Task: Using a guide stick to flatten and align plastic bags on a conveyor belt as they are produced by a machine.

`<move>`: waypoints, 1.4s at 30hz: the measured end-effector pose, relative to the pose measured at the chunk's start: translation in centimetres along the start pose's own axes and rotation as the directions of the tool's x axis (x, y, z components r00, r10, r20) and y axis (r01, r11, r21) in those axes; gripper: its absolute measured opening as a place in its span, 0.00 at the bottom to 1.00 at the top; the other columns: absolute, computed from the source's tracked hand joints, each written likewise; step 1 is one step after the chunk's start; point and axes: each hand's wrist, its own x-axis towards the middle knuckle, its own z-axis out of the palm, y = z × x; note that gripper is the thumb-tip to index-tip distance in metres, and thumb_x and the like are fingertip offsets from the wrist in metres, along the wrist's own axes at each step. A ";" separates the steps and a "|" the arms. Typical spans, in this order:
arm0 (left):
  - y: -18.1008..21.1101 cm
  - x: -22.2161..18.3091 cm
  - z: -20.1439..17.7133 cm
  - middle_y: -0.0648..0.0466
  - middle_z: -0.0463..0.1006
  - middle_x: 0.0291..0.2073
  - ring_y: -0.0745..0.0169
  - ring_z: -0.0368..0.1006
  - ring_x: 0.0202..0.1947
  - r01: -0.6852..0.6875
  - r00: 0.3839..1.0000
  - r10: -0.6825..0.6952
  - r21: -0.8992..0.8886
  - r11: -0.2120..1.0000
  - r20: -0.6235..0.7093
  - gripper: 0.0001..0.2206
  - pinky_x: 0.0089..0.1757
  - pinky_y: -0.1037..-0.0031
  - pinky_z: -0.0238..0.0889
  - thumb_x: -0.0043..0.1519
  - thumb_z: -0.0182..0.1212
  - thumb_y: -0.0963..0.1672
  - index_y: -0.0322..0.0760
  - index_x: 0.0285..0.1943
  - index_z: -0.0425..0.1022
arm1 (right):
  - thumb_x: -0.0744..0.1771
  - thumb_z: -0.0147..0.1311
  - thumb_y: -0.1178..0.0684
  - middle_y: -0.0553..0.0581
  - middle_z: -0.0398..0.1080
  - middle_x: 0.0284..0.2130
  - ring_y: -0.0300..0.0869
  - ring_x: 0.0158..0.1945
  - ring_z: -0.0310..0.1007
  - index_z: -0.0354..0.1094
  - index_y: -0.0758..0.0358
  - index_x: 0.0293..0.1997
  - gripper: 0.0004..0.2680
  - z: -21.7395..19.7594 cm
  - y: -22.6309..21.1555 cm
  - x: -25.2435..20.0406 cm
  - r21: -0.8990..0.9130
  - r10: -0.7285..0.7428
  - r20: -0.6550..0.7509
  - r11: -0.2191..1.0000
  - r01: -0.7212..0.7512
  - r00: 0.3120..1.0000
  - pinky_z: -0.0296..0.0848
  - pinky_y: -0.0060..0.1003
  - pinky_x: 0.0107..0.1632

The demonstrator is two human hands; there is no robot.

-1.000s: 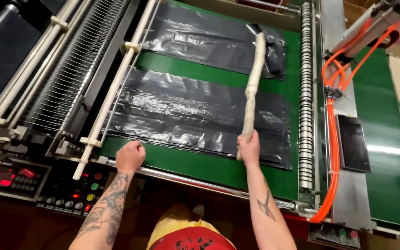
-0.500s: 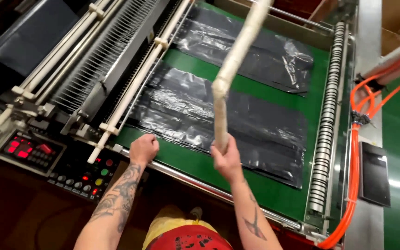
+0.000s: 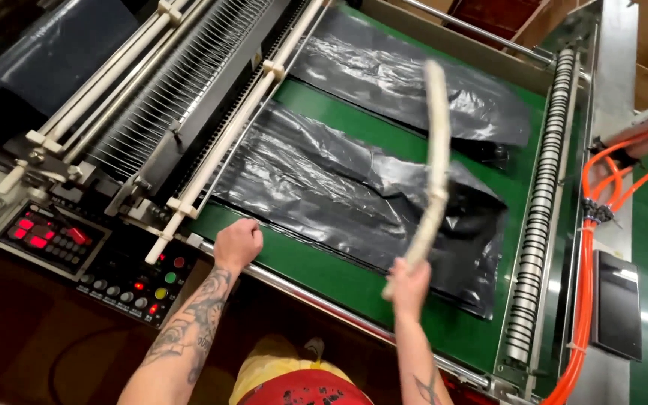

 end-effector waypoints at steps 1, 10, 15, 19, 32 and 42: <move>-0.1 0.1 0.4 0.56 0.80 0.36 0.46 0.80 0.40 0.005 1.000 -0.005 -0.006 1.000 0.007 0.11 0.45 0.57 0.75 0.58 0.47 0.50 0.52 0.34 0.76 | 0.67 0.61 0.56 0.67 0.72 0.27 0.50 0.23 0.75 0.58 0.69 0.61 0.18 -2.2 2.2 1.1 -0.031 0.024 -0.104 0.999 -0.027 0.994 0.75 0.42 0.27; 0.2 0.1 -0.5 0.56 0.81 0.38 0.43 0.80 0.41 0.016 0.996 -0.016 0.001 1.000 0.082 0.11 0.47 0.57 0.75 0.58 0.46 0.50 0.52 0.34 0.76 | 0.68 0.62 0.45 0.59 0.75 0.33 0.45 0.32 0.81 0.65 0.69 0.47 0.15 -7.9 3.9 4.7 0.462 0.506 0.074 0.746 -0.479 0.859 0.85 0.44 0.35; 0.2 0.3 -0.2 0.55 0.81 0.38 0.43 0.80 0.41 -0.011 0.996 0.010 0.004 1.000 0.089 0.11 0.46 0.56 0.75 0.58 0.46 0.49 0.51 0.35 0.76 | 0.67 0.59 0.56 0.61 0.76 0.36 0.49 0.39 0.80 0.65 0.64 0.49 0.09 -5.0 -2.2 0.8 0.436 0.378 0.465 0.689 -0.579 0.800 0.79 0.55 0.48; -0.6 0.9 0.9 0.56 0.81 0.39 0.43 0.80 0.42 0.015 0.994 -0.014 -0.003 1.000 0.105 0.11 0.47 0.57 0.75 0.58 0.46 0.49 0.52 0.35 0.77 | 0.60 0.63 0.64 0.65 0.76 0.37 0.55 0.41 0.80 0.63 0.62 0.53 0.18 -1.2 -8.4 -5.3 0.183 0.213 0.774 0.827 -0.532 0.596 0.78 0.57 0.48; 0.2 0.2 0.0 0.53 0.80 0.39 0.39 0.79 0.42 0.058 0.994 -0.051 -0.072 0.996 0.096 0.11 0.47 0.54 0.75 0.56 0.47 0.49 0.50 0.34 0.76 | 0.66 0.55 0.60 0.65 0.68 0.21 0.53 0.15 0.72 0.56 0.67 0.62 0.18 9.5 -11.6 -10.3 0.262 -0.086 0.769 0.946 -0.190 0.633 0.72 0.45 0.17; 0.6 0.6 -2.2 0.52 0.81 0.37 0.40 0.79 0.42 0.012 0.999 -0.009 -0.070 0.997 0.041 0.11 0.45 0.54 0.75 0.57 0.47 0.49 0.47 0.33 0.76 | 0.69 0.51 0.55 0.61 0.65 0.28 0.47 0.21 0.67 0.56 0.62 0.62 0.15 13.7 -10.7 -8.2 0.434 0.009 0.734 0.763 -0.479 0.680 0.71 0.41 0.19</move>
